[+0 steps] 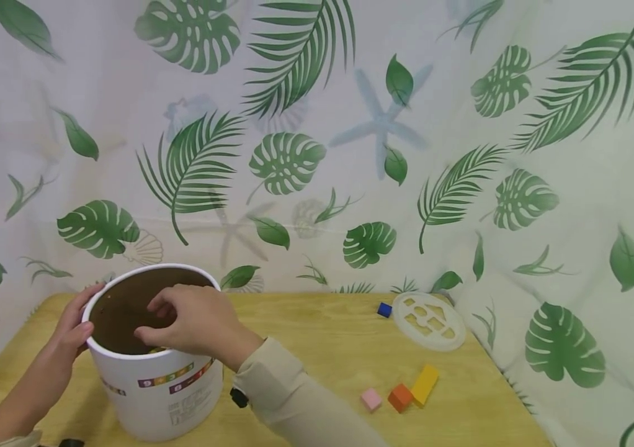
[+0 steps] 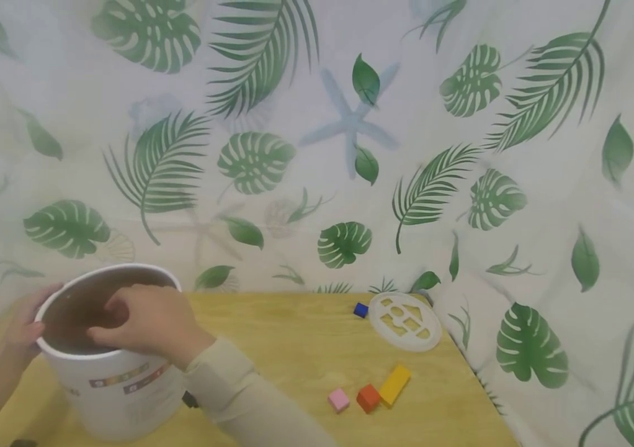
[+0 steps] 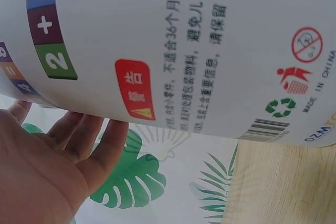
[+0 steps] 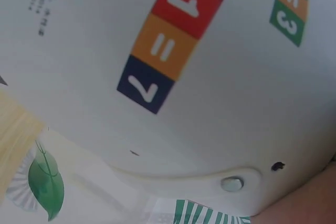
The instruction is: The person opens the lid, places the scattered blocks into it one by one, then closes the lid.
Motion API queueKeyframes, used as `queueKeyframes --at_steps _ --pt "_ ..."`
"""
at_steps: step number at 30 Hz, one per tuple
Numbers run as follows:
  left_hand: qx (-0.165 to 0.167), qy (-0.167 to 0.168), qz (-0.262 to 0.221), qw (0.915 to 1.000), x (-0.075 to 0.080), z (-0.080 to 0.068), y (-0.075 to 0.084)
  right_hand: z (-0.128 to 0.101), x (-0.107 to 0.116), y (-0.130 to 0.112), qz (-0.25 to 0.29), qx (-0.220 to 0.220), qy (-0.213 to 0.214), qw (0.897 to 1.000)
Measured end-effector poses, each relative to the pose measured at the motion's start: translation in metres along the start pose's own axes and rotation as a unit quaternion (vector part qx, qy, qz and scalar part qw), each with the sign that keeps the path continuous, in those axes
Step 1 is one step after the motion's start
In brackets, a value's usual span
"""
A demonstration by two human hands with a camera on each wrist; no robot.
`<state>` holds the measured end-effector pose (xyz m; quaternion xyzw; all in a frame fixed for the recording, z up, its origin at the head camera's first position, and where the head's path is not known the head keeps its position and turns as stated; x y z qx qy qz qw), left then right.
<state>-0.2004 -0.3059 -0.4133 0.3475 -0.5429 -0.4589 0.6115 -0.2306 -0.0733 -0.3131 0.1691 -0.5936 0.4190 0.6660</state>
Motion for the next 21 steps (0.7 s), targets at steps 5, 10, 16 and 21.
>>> queueKeyframes --at_steps 5,10,16,21 --pt "-0.001 -0.002 -0.002 1.0000 -0.0007 -0.0009 -0.0025 -0.0027 -0.0005 0.0006 0.011 0.002 0.014 1.000" --pt "0.016 -0.009 0.013 0.9997 0.0028 0.0001 -0.0049 -0.0032 -0.0020 0.0017 0.016 0.011 0.032 0.999" --pt "0.015 -0.004 0.018 0.9997 0.0042 0.0001 -0.0066 -0.0042 -0.0052 0.0035 0.022 0.029 0.067 0.997" --pt "0.010 0.001 0.010 0.9999 0.0023 -0.0002 -0.0054 -0.0046 -0.0054 0.0051 0.018 0.047 0.092 0.995"
Point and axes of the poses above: each hand's wrist, its own z-axis towards the middle knuckle, its own x-axis out of the back of the hand, y = z × x, the point moved 2 cm from there along z, towards the middle knuckle, and after that the axes turned 10 degrees about x, right-handed, at the moved point
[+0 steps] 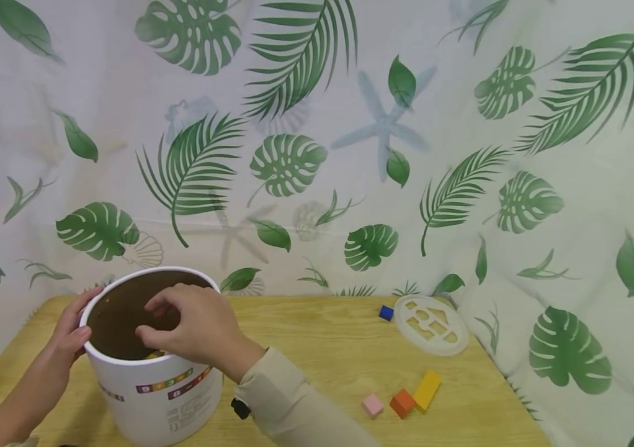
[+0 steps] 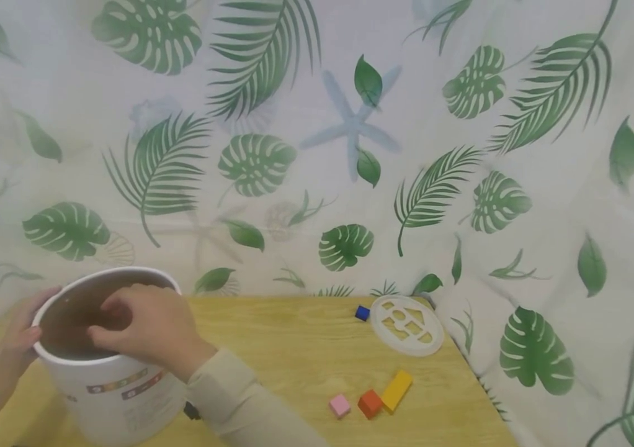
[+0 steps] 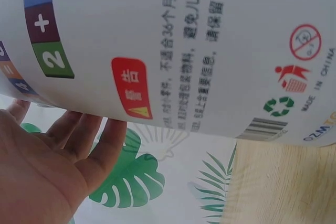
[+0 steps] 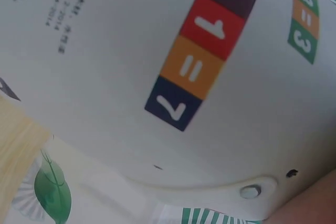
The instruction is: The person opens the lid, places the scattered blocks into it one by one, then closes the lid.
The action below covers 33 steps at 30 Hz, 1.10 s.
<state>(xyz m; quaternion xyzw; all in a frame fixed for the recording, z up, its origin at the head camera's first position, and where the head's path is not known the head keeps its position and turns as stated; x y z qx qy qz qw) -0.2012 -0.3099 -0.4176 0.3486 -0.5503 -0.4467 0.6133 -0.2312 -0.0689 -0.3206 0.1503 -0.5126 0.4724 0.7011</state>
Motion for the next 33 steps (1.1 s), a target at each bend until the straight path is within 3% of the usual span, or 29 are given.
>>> queueKeyframes --at_steps 9,14,18,22,25,28,33 --pt "-0.011 0.017 -0.004 0.9998 0.002 -0.003 -0.001 -0.001 -0.001 -0.006 0.008 0.022 0.041 0.999" --pt "0.007 0.013 0.000 0.9999 0.004 -0.004 -0.004 -0.009 0.000 -0.006 0.036 0.053 0.075 0.995" --pt "0.007 0.008 -0.009 0.9999 0.003 -0.003 -0.002 -0.022 0.010 0.004 0.096 0.084 0.062 0.990" --pt "0.023 -0.001 -0.009 0.9997 0.002 -0.002 0.001 -0.041 0.025 0.030 0.148 0.132 0.067 0.978" --pt "0.035 -0.013 -0.008 0.9993 0.001 0.001 0.003 -0.066 0.033 0.058 0.132 0.157 0.089 0.975" --pt "0.034 -0.015 -0.005 0.9993 0.000 0.002 0.004 -0.096 0.039 0.090 0.112 0.142 0.085 0.980" --pt "0.014 -0.008 -0.011 0.9998 -0.001 0.003 0.003 -0.155 0.051 0.149 0.101 0.071 0.024 0.992"
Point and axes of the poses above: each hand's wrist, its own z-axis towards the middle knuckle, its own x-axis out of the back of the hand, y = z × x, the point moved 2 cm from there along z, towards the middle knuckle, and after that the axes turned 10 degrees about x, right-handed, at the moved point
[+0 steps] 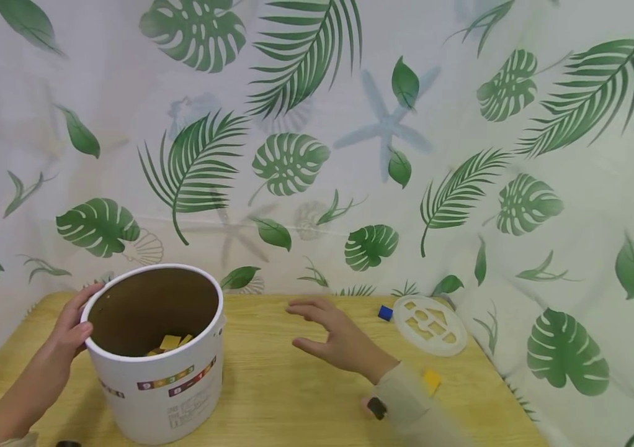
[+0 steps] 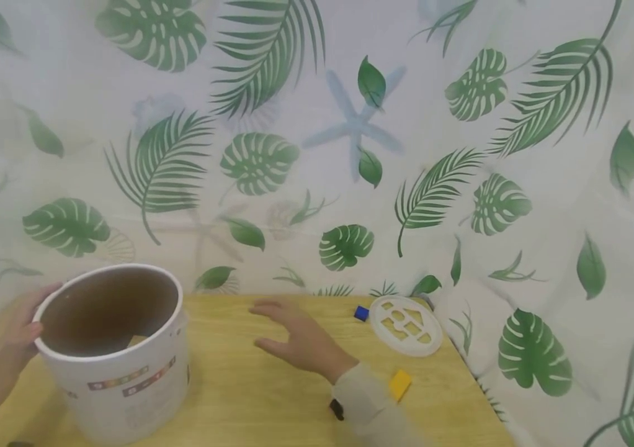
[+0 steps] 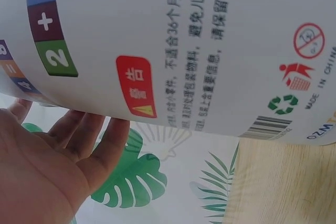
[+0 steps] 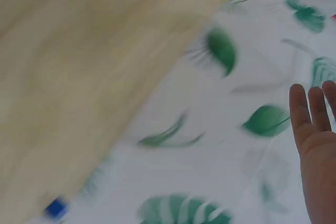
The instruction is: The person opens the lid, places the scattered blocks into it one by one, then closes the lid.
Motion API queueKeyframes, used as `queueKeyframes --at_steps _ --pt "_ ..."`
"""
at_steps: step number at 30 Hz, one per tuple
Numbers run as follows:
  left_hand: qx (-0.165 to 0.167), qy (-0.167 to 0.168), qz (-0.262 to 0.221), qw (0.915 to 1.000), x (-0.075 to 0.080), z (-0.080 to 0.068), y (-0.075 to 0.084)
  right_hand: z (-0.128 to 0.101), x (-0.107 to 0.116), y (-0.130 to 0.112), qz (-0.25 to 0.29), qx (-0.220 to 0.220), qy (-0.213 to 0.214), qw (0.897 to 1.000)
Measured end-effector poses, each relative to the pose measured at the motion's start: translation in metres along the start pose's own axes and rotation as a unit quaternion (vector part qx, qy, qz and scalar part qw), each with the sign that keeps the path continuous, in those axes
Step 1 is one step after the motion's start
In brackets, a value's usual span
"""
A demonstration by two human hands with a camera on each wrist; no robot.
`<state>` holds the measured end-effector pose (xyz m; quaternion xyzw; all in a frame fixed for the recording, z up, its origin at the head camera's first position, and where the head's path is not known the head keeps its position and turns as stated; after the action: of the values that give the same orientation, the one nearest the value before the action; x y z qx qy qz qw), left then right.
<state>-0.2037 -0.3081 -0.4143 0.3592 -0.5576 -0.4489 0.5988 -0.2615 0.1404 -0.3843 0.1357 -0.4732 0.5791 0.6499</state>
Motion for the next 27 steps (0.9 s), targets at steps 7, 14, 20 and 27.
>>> queueKeyframes --at_steps 7,14,20,27 --pt "0.007 -0.002 -0.032 0.9995 -0.004 0.003 0.001 -0.111 0.043 0.057 -0.040 -0.160 -0.050 0.985" --pt "0.017 0.003 -0.007 0.9998 -0.001 0.002 0.002 -0.203 0.079 0.084 -0.007 -0.195 -0.093 0.976" --pt "0.015 0.002 0.003 0.9999 0.004 -0.001 0.000 -0.234 0.093 0.090 0.043 -0.195 -0.119 0.973" --pt "0.007 0.002 -0.001 1.0000 0.005 -0.001 -0.002 -0.244 0.099 0.095 0.010 -0.212 -0.121 0.970"
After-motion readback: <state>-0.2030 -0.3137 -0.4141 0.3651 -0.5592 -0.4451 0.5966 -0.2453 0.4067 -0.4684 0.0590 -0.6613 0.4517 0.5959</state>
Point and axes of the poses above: each hand's wrist, its own z-axis towards the middle knuckle, its own x-axis out of the back of the hand, y = z × x, the point moved 2 cm from there along z, towards the middle knuckle, and after that the axes turned 10 degrees about x, right-handed, at the moved point
